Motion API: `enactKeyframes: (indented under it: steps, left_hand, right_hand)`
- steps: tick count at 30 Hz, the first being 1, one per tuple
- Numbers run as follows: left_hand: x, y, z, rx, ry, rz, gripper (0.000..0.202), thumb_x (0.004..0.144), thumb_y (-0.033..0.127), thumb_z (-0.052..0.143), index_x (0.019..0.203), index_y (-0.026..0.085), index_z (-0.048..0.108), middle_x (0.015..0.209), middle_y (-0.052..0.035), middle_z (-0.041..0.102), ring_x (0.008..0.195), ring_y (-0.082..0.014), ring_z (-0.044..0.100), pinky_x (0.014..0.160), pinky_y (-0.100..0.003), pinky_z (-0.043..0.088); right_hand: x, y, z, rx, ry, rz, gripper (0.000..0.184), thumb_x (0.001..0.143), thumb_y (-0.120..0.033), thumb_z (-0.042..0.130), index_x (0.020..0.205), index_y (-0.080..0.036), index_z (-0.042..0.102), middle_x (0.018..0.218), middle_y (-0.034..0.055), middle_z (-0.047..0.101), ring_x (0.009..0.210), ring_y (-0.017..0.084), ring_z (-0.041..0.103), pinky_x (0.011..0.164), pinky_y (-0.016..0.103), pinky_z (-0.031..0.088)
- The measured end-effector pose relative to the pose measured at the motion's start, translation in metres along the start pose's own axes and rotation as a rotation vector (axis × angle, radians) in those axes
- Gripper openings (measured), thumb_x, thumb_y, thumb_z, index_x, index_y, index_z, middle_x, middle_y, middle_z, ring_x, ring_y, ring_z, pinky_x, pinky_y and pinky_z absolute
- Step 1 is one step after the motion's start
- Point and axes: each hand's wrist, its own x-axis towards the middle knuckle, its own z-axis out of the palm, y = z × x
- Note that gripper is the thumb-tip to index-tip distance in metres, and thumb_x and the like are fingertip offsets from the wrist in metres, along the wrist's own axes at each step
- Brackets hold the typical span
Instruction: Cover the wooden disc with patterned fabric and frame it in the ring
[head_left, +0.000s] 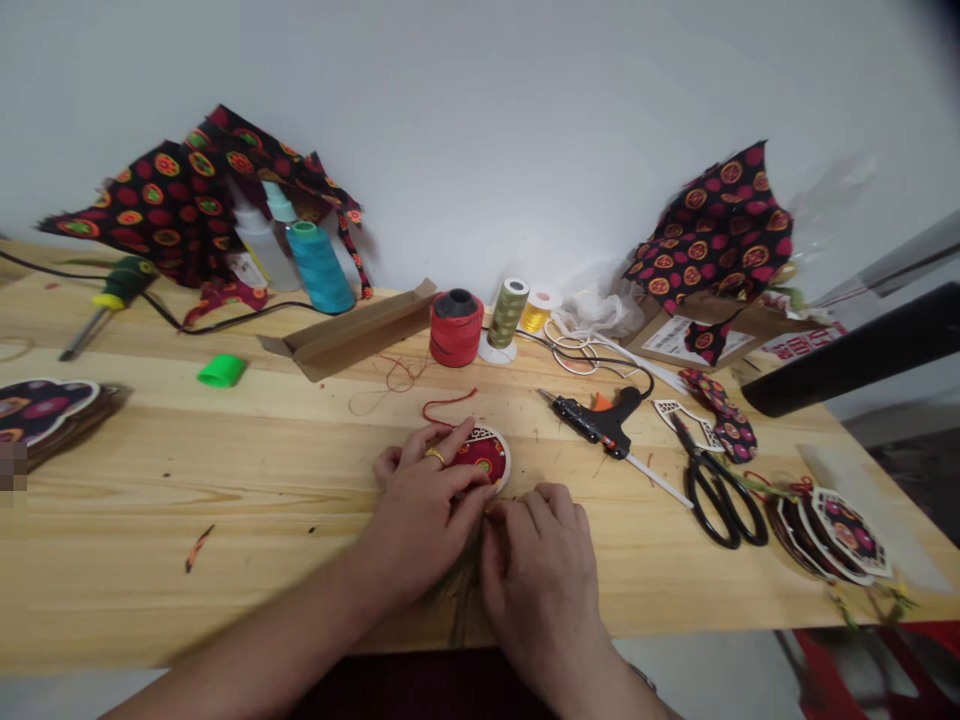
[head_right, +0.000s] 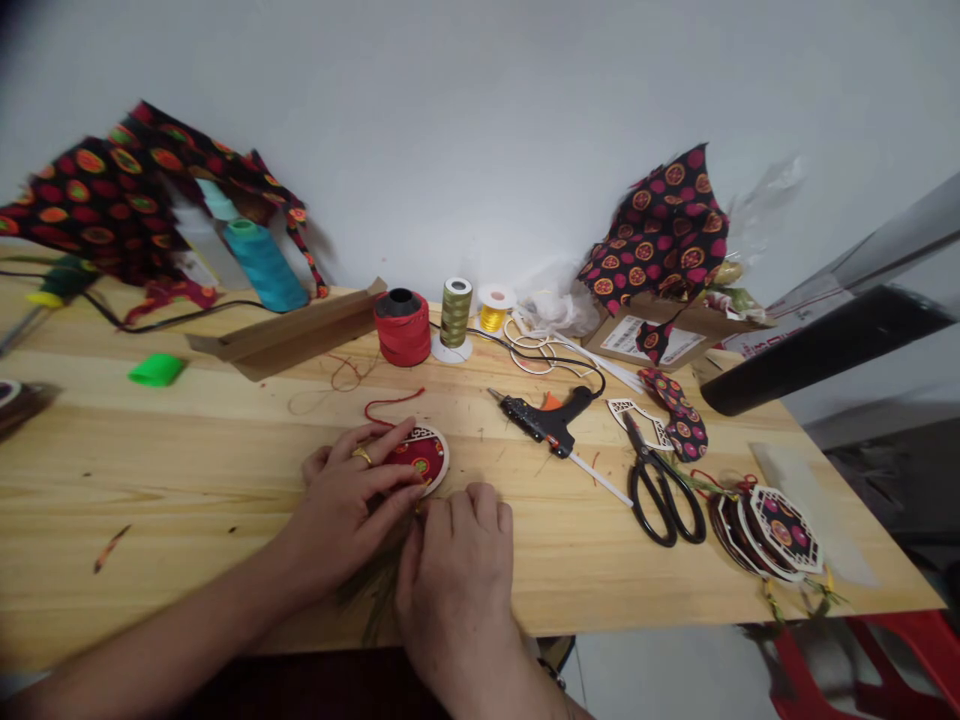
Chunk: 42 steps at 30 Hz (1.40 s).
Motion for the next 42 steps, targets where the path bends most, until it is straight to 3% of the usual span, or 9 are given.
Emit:
enactKeyframes:
  steps: [6,17,42]
  left_hand:
    - [0.0,0.003,-0.004,-0.015,-0.016,-0.01,0.032,0.091,0.023,0.044,0.082,0.027,0.075,0.141,-0.0045,0.054,0.123,-0.0346,0.043,0.089,-0.059,0.032]
    - [-0.003,0.004,-0.006,-0.042,-0.027,-0.011,0.025,0.071,0.014,0.055,0.086,0.025,0.072,0.143,-0.0088,0.051,0.127,-0.0382,0.04,0.091,-0.059,0.03]
    - [-0.004,0.004,-0.005,-0.021,-0.02,-0.001,0.023,0.073,0.018,0.056,0.088,0.026,0.071,0.143,-0.0075,0.052,0.126,-0.0372,0.041,0.091,-0.059,0.03]
  right_hand:
    - [0.0,0.001,-0.002,0.028,-0.017,0.021,0.015,0.081,-0.012,0.05,0.072,-0.016,0.061,0.07,0.0083,0.06,0.077,0.026,0.045,0.066,0.039,0.032]
    - [-0.005,0.001,-0.009,0.077,-0.065,0.052,0.017,0.082,-0.014,0.049,0.07,-0.017,0.061,0.071,0.0094,0.058,0.077,0.026,0.047,0.066,0.039,0.033]
    - [-0.011,0.003,-0.018,0.034,-0.15,0.019,0.014,0.079,-0.012,0.053,0.067,-0.019,0.057,0.072,0.0082,0.06,0.075,0.025,0.048,0.065,0.038,0.037]
